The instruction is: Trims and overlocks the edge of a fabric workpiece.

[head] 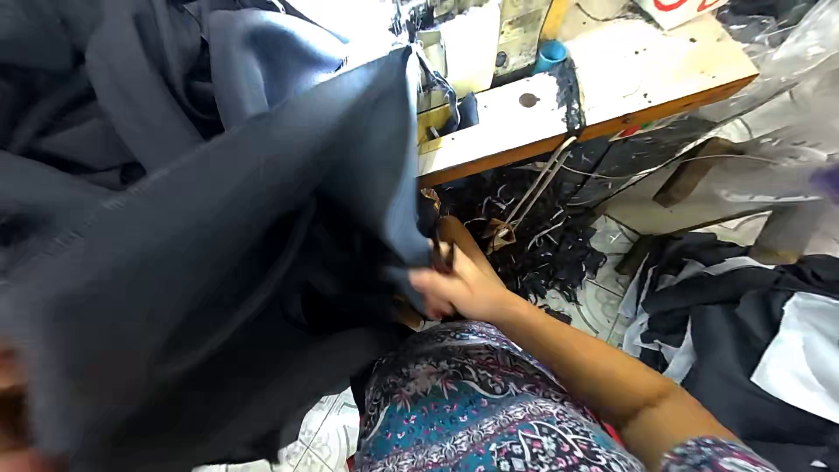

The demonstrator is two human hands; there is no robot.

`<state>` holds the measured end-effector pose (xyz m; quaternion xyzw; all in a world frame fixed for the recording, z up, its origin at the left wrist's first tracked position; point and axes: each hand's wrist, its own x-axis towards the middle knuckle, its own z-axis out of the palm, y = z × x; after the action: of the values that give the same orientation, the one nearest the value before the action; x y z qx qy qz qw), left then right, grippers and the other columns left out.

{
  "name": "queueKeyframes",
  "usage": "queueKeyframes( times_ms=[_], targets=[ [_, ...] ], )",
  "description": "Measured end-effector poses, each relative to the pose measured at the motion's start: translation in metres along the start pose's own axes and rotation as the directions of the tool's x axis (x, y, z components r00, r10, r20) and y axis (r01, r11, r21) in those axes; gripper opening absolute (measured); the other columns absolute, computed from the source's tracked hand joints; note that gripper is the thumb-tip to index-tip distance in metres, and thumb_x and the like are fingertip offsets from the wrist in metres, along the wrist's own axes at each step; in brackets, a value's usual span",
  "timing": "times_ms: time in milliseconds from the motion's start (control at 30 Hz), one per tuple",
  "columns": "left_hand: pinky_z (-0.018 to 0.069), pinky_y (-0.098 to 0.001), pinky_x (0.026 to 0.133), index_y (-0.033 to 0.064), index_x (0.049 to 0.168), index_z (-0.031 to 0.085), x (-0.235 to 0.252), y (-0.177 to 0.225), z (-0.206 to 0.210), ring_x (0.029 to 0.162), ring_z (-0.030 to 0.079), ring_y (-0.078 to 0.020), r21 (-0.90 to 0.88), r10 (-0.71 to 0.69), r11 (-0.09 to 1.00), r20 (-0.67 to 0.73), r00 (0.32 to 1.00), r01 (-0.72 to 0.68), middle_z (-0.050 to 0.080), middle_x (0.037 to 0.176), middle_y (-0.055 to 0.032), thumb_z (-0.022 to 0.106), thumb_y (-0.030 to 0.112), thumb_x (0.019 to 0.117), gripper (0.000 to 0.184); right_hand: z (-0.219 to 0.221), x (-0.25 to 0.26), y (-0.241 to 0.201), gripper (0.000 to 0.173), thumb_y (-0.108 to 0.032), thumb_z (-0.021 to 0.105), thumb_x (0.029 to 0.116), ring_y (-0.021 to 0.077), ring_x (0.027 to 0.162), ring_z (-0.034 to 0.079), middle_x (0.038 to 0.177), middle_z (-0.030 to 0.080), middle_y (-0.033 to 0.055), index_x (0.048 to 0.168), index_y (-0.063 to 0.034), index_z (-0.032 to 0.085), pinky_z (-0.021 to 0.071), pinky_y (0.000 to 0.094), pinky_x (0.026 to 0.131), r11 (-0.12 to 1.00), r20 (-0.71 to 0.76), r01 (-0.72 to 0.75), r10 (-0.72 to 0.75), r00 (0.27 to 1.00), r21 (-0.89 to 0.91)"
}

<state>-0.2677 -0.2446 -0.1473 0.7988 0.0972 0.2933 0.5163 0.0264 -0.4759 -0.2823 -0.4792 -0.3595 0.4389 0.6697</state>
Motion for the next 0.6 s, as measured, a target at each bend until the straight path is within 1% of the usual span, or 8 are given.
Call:
queueKeyframes(
  times_ms=[67, 133, 200, 267, 333, 400, 500, 600],
  targets=[
    [0.0500, -0.0139, 0.095, 0.0269, 0.130, 0.064, -0.006, 0.001, -0.019, 0.112, 0.061, 0.0082, 0.118, 0.004, 0.993, 0.036, 0.999, -0.008, 0.068, 0.121, 0.0207, 0.073, 0.046, 0.0911, 0.045, -0.006, -0.030, -0.019, 0.008, -0.023, 0.054, 0.1034, -0.0048, 0.047, 0.053, 0.059, 0.057, -0.0148, 0.097, -0.0214, 0.059, 0.0481, 0.0140, 0.047, 0.962, 0.217, -0.178, 0.132, 0.967, 0.207],
    [0.0511, -0.0162, 0.091, 0.0278, 0.125, 0.061, -0.001, 0.000, 0.017, 0.106, 0.061, 0.0045, 0.071, -0.001, 0.997, -0.001, 1.000, 0.001, 0.066, 0.115, 0.0186, 0.082, 0.045, 0.0813, 0.051, -0.019, -0.033, -0.008, 0.011, -0.013, 0.051, 0.1040, -0.0013, 0.044, 0.048, 0.055, 0.052, -0.0097, 0.096, -0.0156, 0.057, 0.0463, 0.0152, 0.047, 0.883, -0.018, -0.337, 0.363, 0.932, 0.327],
    [0.0570, -0.0184, 0.084, 0.0272, 0.121, 0.067, 0.028, 0.020, 0.074, 0.099, 0.066, 0.0021, -0.105, -0.056, 0.992, 0.174, 0.983, 0.075, 0.071, 0.110, 0.0160, 0.088, 0.039, 0.0769, 0.050, -0.029, -0.029, 0.008, 0.008, -0.009, 0.053, 0.1040, 0.0008, 0.041, 0.043, 0.055, 0.050, -0.0067, 0.098, -0.0129, 0.056, 0.0443, 0.0169, 0.045, 0.846, -0.233, -0.385, 0.485, 0.843, 0.370],
    [0.0554, -0.0125, 0.087, 0.0313, 0.129, 0.066, 0.051, 0.029, 0.107, 0.104, 0.064, 0.0093, -0.221, -0.038, 0.963, 0.448, 0.893, 0.152, 0.070, 0.117, 0.0227, 0.081, 0.034, 0.0876, 0.044, -0.030, -0.030, 0.010, 0.009, -0.004, 0.056, 0.1010, 0.0002, 0.042, 0.044, 0.061, 0.056, -0.0059, 0.105, -0.0111, 0.055, 0.0453, 0.0164, 0.044, 0.855, -0.239, -0.410, 0.491, 0.838, 0.318],
    [0.0528, -0.0105, 0.092, 0.0304, 0.136, 0.062, 0.050, 0.025, 0.118, 0.109, 0.061, 0.0127, -0.226, -0.012, 0.960, 0.561, 0.828, 0.167, 0.067, 0.123, 0.0255, 0.075, 0.033, 0.0928, 0.045, -0.026, -0.032, 0.016, 0.012, -0.002, 0.058, 0.1002, 0.0006, 0.042, 0.044, 0.062, 0.055, -0.0049, 0.110, -0.0080, 0.055, 0.0447, 0.0164, 0.044, 0.842, -0.234, -0.456, 0.524, 0.819, 0.289],
    [0.0507, -0.0103, 0.096, 0.0287, 0.139, 0.060, 0.044, 0.024, 0.120, 0.112, 0.059, 0.0139, -0.189, -0.018, 0.969, 0.592, 0.806, 0.160, 0.065, 0.126, 0.0265, 0.073, 0.034, 0.0944, 0.047, -0.019, -0.039, 0.007, 0.009, -0.007, 0.059, 0.1014, 0.0020, 0.041, 0.046, 0.058, 0.053, -0.0052, 0.108, -0.0089, 0.055, 0.0464, 0.0179, 0.043, 0.818, -0.180, -0.493, 0.555, 0.812, 0.297],
    [0.0513, -0.0112, 0.096, 0.0265, 0.139, 0.059, 0.030, 0.024, 0.122, 0.112, 0.059, 0.0137, -0.099, -0.071, 0.982, 0.587, 0.806, 0.159, 0.066, 0.124, 0.0241, 0.074, 0.033, 0.0946, 0.048, -0.009, -0.063, -0.033, 0.006, -0.017, 0.058, 0.0976, -0.0008, 0.042, 0.052, 0.056, 0.057, -0.0112, 0.094, -0.0210, 0.060, 0.0492, 0.0169, 0.044, 0.810, 0.108, -0.483, 0.476, 0.873, 0.334],
    [0.0544, -0.0136, 0.094, 0.0160, 0.139, 0.059, 0.016, 0.017, 0.143, 0.109, 0.062, 0.0100, 0.063, -0.132, 0.991, 0.566, 0.814, 0.117, 0.071, 0.121, 0.0116, 0.076, 0.028, 0.0918, 0.052, -0.017, -0.062, -0.043, 0.016, -0.011, 0.049, 0.1046, -0.0002, 0.043, 0.052, 0.055, 0.055, -0.0087, 0.091, -0.0166, 0.057, 0.0519, 0.0160, 0.048, 0.727, 0.044, -0.534, 0.574, 0.818, 0.431]
  ],
)
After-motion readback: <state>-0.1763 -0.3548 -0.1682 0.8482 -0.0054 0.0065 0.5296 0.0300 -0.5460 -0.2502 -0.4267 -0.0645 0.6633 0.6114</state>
